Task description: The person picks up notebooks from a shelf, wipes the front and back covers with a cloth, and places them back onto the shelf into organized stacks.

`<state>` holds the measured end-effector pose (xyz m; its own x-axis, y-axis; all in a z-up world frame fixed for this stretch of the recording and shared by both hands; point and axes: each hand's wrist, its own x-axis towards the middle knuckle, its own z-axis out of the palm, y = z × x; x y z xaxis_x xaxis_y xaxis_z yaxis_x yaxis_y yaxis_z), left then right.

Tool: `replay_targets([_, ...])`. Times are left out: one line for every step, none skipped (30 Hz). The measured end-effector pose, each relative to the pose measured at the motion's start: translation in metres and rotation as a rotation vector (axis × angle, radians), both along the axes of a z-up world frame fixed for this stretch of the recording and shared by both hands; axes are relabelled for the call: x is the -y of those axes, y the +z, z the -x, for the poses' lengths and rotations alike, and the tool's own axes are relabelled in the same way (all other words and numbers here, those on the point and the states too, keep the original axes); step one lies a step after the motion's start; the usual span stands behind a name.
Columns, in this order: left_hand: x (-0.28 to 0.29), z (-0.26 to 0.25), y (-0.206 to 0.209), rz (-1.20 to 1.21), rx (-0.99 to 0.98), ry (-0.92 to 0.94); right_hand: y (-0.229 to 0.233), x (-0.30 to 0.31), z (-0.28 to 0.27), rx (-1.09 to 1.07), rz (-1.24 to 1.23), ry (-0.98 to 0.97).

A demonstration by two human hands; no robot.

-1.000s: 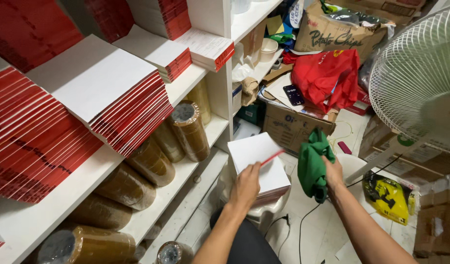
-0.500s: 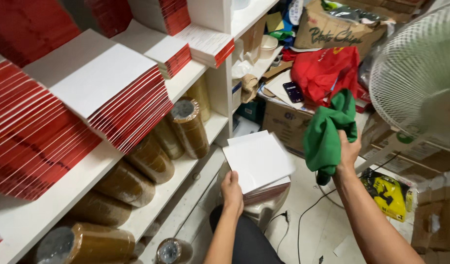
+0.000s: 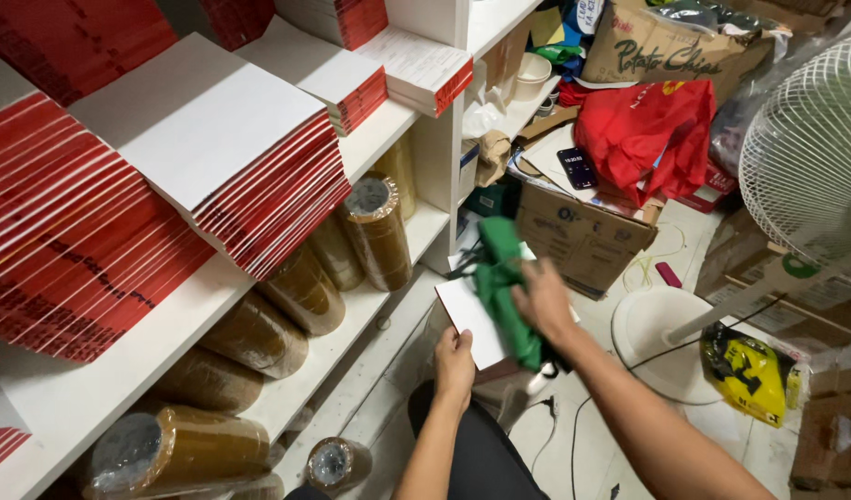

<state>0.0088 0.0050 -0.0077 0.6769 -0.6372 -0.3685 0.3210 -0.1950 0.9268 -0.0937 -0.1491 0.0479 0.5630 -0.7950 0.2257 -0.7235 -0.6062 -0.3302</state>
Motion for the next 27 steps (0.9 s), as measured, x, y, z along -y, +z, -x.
replay_targets([-0.001,-0.001,0.002,0.001,0.001,0.002,-0.005,-0.010,-0.012,0.001,0.001,0.002])
replay_targets([-0.003,0.000,0.004,-0.022,0.010,-0.012,-0.011,-0.022,-0.022,-0.107,-0.046,0.086])
replay_targets([-0.005,0.001,0.006,-0.046,0.018,-0.026,-0.016,-0.033,-0.032,-0.215,-0.093,0.170])
replay_targets([-0.005,0.000,0.006,-0.048,0.019,-0.028,-0.002,-0.048,-0.034,-0.213,-0.096,0.168])
replay_targets([-0.006,-0.001,0.005,-0.094,-0.080,-0.022,0.013,-0.063,-0.035,-0.190,-0.121,0.195])
replay_targets([-0.007,-0.004,0.005,-0.140,-0.178,-0.014,0.028,-0.078,-0.037,-0.164,-0.145,0.224])
replay_targets([-0.004,-0.004,0.005,-0.141,-0.175,-0.014,0.026,-0.068,-0.036,-0.161,-0.146,0.225])
replay_targets([-0.003,-0.003,0.003,-0.048,-0.132,-0.028,0.021,-0.059,-0.034,-0.175,-0.098,0.205])
replay_targets([-0.003,-0.002,0.002,0.044,-0.089,-0.042,0.017,-0.050,-0.031,-0.189,-0.049,0.185])
replay_targets([-0.003,-0.001,0.004,0.043,-0.090,-0.041,0.022,-0.036,-0.028,-0.190,-0.051,0.185])
replay_targets([-0.003,0.000,0.006,0.018,-0.045,-0.045,0.028,-0.021,-0.025,-0.210,-0.050,0.064])
replay_targets([-0.001,0.000,0.009,-0.003,0.004,-0.056,0.034,-0.005,-0.021,-0.224,-0.046,-0.066])
replay_targets([-0.001,0.001,0.011,-0.001,0.006,-0.064,0.035,0.006,-0.016,-0.222,-0.044,-0.074])
replay_targets([-0.002,0.002,0.013,0.016,-0.013,-0.041,0.036,0.017,-0.011,-0.229,-0.014,-0.112])
replay_targets([-0.003,0.003,0.016,0.033,-0.032,-0.019,0.037,0.028,-0.006,-0.237,0.016,-0.150])
replay_targets([-0.001,0.002,0.016,0.042,-0.025,-0.019,0.029,0.023,-0.009,-0.229,0.024,-0.151])
replay_targets([0.001,0.001,0.016,0.056,-0.064,0.003,0.020,0.019,-0.012,-0.191,0.161,-0.129])
replay_targets([0.000,0.002,0.013,0.066,-0.111,0.027,0.009,0.013,-0.012,-0.160,0.294,-0.103])
replay_targets([0.002,0.001,0.013,0.070,-0.111,0.031,0.006,-0.003,-0.020,-0.159,0.298,-0.100])
replay_targets([0.002,0.001,0.011,0.087,-0.127,0.021,0.000,-0.021,-0.026,-0.126,0.199,0.033])
replay_targets([0.001,0.002,0.009,0.104,-0.142,0.011,-0.005,-0.040,-0.032,-0.091,0.099,0.166])
replay_targets([-0.001,-0.002,0.011,0.109,-0.144,0.010,-0.007,-0.049,-0.034,-0.093,0.103,0.165])
replay_targets([-0.004,-0.006,0.013,0.044,-0.143,-0.037,-0.009,-0.058,-0.037,0.036,0.216,0.229])
replay_targets([-0.010,-0.010,0.015,-0.026,-0.141,-0.083,-0.012,-0.070,-0.039,0.166,0.325,0.294])
replay_targets([-0.006,-0.006,0.013,-0.026,-0.143,-0.083,-0.011,-0.060,-0.033,0.164,0.325,0.294])
replay_targets([-0.005,-0.004,0.012,0.047,-0.151,-0.064,-0.009,-0.052,-0.029,0.112,0.310,0.308])
replay_targets([-0.003,-0.002,0.010,0.119,-0.158,-0.045,-0.009,-0.044,-0.025,0.060,0.295,0.322])
